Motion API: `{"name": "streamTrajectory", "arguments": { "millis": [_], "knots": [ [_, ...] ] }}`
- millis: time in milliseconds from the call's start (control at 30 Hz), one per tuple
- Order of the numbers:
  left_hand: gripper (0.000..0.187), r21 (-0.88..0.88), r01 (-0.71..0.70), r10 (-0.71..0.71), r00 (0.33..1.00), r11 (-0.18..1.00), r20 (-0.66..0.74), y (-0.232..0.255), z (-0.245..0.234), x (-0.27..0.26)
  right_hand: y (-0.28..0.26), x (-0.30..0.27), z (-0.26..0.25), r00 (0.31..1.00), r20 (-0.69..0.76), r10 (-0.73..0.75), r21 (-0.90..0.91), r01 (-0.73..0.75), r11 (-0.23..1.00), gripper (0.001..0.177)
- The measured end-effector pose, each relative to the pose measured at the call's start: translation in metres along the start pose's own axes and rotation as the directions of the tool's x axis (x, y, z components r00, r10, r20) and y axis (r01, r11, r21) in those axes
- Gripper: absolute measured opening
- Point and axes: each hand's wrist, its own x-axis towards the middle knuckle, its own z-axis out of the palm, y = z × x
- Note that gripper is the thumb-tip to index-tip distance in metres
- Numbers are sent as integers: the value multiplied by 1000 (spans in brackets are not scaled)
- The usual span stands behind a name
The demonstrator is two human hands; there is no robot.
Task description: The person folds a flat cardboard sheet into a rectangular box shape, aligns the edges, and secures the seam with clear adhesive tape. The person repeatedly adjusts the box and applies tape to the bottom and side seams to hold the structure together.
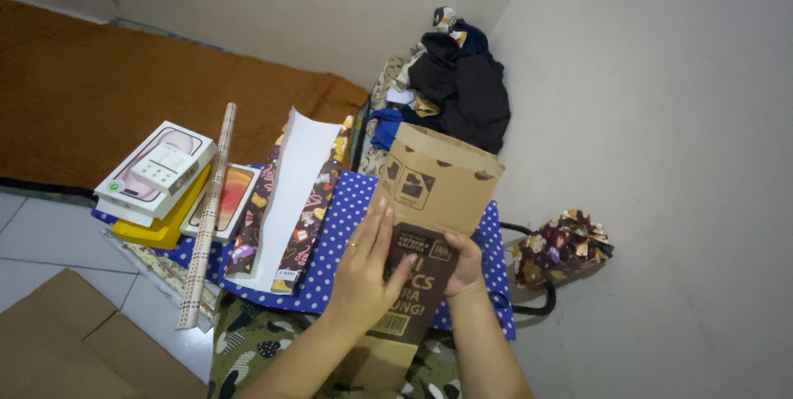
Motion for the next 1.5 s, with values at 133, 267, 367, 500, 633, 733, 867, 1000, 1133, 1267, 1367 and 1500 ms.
{"name": "streamTrajectory", "arguments": {
  "millis": [133,267,367,500,633,733,867,1000,1133,1267,1367,1500],
  "knots": [
    [81,5,39,-39,999,999,22,-3,1,-2,6,0,-5,995,-92,46,-8,-47,999,62],
    [99,-10,142,-142,988,990,54,-8,5,-2,12,6,-15,967,-245,75,-88,-99,991,54],
    [93,-57,192,-189,981,980,45,-12,10,0,16,10,-20,971,-237,-38,-178,-5,984,46],
    [82,-137,198,-202,979,971,-17,-13,12,-3,18,13,-22,957,-287,-35,-234,-35,972,48],
    [69,-310,317,-341,940,896,-24,-12,10,-7,19,12,-25,952,-304,-39,-229,-34,973,48],
    [60,-412,352,-394,919,840,-19,-10,9,-8,21,10,-31,957,-285,-60,-264,-19,964,46],
    [50,-335,263,-314,944,905,-105,-6,9,-8,30,11,-36,957,-272,-105,-319,13,948,41],
    [36,-349,343,-402,909,872,-112,1,6,-5,37,15,-33,940,-316,-129,-341,14,940,39],
    [31,-489,432,-508,861,758,-27,-4,-2,-1,33,15,-29,971,-228,-71,-342,-11,940,38],
    [24,-464,396,-489,867,792,-95,-8,-5,1,34,18,-25,969,-240,-64,-364,-29,931,36],
    [16,-226,294,-345,909,929,-234,-9,-1,2,40,23,-22,953,-282,-110,-405,-14,914,35],
    [12,-87,291,-303,923,953,-239,-20,3,-2,48,27,-19,916,-381,-126,-469,-73,880,32]
  ]
}}
